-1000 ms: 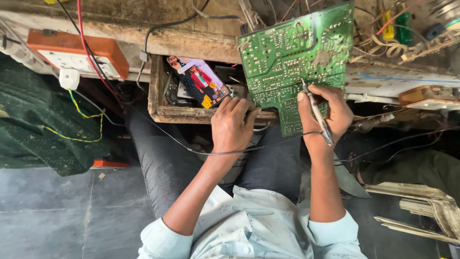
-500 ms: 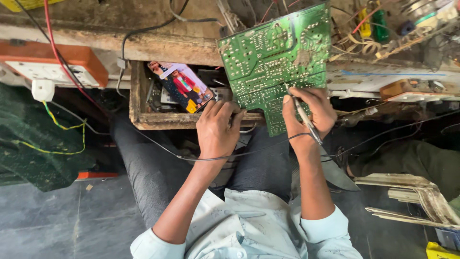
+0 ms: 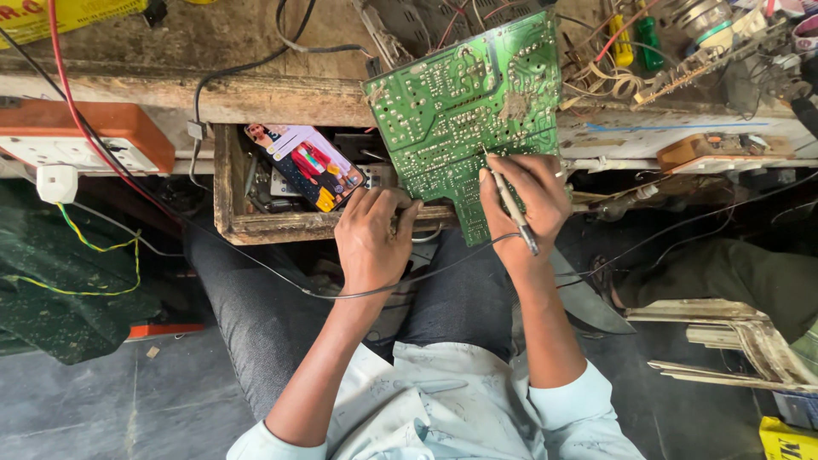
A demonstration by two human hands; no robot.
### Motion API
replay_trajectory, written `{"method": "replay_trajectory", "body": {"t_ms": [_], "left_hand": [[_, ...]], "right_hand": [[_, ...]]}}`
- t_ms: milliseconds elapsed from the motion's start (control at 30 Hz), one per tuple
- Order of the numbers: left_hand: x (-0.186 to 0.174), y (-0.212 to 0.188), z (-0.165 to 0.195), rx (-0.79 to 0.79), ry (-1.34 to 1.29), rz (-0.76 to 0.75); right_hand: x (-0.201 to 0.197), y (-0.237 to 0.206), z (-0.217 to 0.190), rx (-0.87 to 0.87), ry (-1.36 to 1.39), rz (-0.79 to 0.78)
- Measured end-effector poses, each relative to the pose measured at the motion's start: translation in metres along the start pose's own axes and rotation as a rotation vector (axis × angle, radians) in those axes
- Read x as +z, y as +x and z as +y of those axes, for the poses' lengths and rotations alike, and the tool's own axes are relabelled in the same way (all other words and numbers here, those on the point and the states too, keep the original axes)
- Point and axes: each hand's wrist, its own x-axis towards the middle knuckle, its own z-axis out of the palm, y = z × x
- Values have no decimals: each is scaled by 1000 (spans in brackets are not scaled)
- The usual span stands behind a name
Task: The person sits at a cluttered repair bench and brushes dust off a green circuit board with a paintbrush. They then hold a soldering iron and work on the board's solder joints, use a multimeter with test leads, and handle wires and components on the bench.
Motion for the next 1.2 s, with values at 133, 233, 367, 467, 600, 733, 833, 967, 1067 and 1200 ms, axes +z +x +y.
{"method": "replay_trajectory", "body": {"t_ms": [133,233,367,467,600,733,833,967,1067,1200], "left_hand": [[0,0,1,-15,-5,-8],[0,0,1,-22,3,-19],[-1,-1,0,-25,4,-14],[-1,-2,-3,-40,-1,-17],[0,-3,-6,-40,-8,-13],[1,-4,-9,-42,-16,-21],[1,-4,-9,-38,-14,-16],[1,-4,-8,-29,-24,-15],[1,-4,-7,-34,-18,-9],[0,-3,-6,-35,-14,-20]], "right_hand": [[4,-4,3,-32,-17,31],[11,-7,5,-12,-75,84],[24,-11,3,-93,-129,181],[29,-13,3,-97,-153,199],[28,-14,5,-58,-125,185],[27,-16,6,-55,-112,156],[25,-17,6,-54,-107,129],[25,-16,6,-50,-90,135],[27,-17,6,-58,-114,142],[25,-17,6,-60,-110,135]]}}
